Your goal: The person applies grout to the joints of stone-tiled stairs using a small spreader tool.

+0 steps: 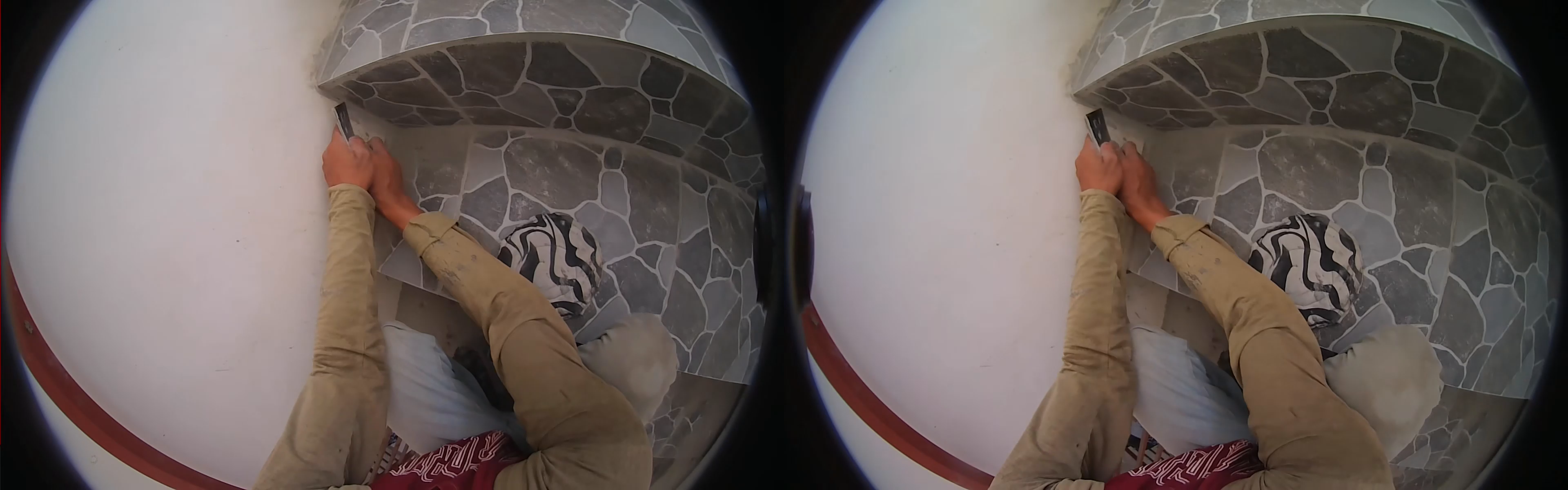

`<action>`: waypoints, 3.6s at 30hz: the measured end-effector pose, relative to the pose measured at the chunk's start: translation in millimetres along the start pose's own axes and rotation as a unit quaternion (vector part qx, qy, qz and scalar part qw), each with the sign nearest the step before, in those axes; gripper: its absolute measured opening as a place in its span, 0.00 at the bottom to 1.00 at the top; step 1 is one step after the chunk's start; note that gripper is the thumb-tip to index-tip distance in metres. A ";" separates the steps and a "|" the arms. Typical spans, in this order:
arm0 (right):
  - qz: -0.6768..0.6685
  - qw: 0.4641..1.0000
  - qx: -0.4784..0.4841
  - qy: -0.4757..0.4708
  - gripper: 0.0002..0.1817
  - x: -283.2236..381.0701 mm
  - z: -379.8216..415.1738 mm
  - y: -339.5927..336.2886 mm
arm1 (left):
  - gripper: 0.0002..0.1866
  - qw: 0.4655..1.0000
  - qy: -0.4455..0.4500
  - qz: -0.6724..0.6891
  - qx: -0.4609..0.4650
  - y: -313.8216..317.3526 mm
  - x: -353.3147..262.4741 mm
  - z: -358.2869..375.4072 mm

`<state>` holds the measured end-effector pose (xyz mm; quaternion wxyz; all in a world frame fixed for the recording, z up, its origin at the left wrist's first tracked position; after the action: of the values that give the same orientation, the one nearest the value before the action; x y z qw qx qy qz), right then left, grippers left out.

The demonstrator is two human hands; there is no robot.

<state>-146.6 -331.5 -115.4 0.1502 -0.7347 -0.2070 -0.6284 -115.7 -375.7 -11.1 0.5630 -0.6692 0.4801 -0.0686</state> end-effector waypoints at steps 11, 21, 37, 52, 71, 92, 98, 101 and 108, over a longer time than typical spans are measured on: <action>-0.016 1.000 0.018 -0.005 0.13 2.5 9.9 -9.9 | 0.19 1.000 -0.003 0.000 0.006 12.6 6.5 5.6; 0.041 0.998 -0.012 -0.040 0.12 -2.2 9.3 -6.2 | 0.18 0.999 0.025 0.024 0.011 16.4 11.2 5.4; 0.095 0.993 -0.024 -0.065 0.10 4.1 10.4 -21.2 | 0.16 1.000 0.006 0.026 0.004 19.5 2.9 5.6; 0.082 0.990 -0.033 -0.111 0.10 0.9 11.4 -23.5 | 0.18 0.998 -0.040 -0.033 0.018 27.7 0.4 -1.8; 0.018 0.999 -0.027 -0.035 0.11 -28.7 0.1 -9.1 | 0.18 0.999 -0.025 -0.021 -0.001 27.5 5.8 -5.6; 0.074 0.990 -0.098 -0.069 0.10 -20.8 8.8 -15.8 | 0.19 0.995 -0.058 -0.036 0.069 37.7 9.9 -8.6; 0.095 0.994 -0.049 0.010 0.10 -26.2 13.9 -21.3 | 0.18 0.992 -0.041 -0.076 0.091 57.3 17.4 -5.5; 0.150 0.987 -0.046 -0.020 0.10 -27.5 9.2 -16.5 | 0.18 0.994 -0.047 -0.052 0.081 46.9 9.1 -6.9; 0.099 0.993 -0.058 0.012 0.09 -32.4 12.8 -20.2 | 0.18 0.988 -0.063 -0.097 0.099 60.5 13.4 -4.2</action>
<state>-149.5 -311.6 -150.2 0.1709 -0.7514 -0.0946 -0.6303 -145.5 -382.6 -65.2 0.6463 -0.6564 0.3674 -0.1279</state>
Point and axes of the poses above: each hand's wrist, its own z-axis away from the middle knuckle, its own y-axis out of the palm, x = y × z, the point moved 7 cm from there along -z, towards the middle knuckle, and after that the axes turned 7 degrees about z, right-handed, at the moved point
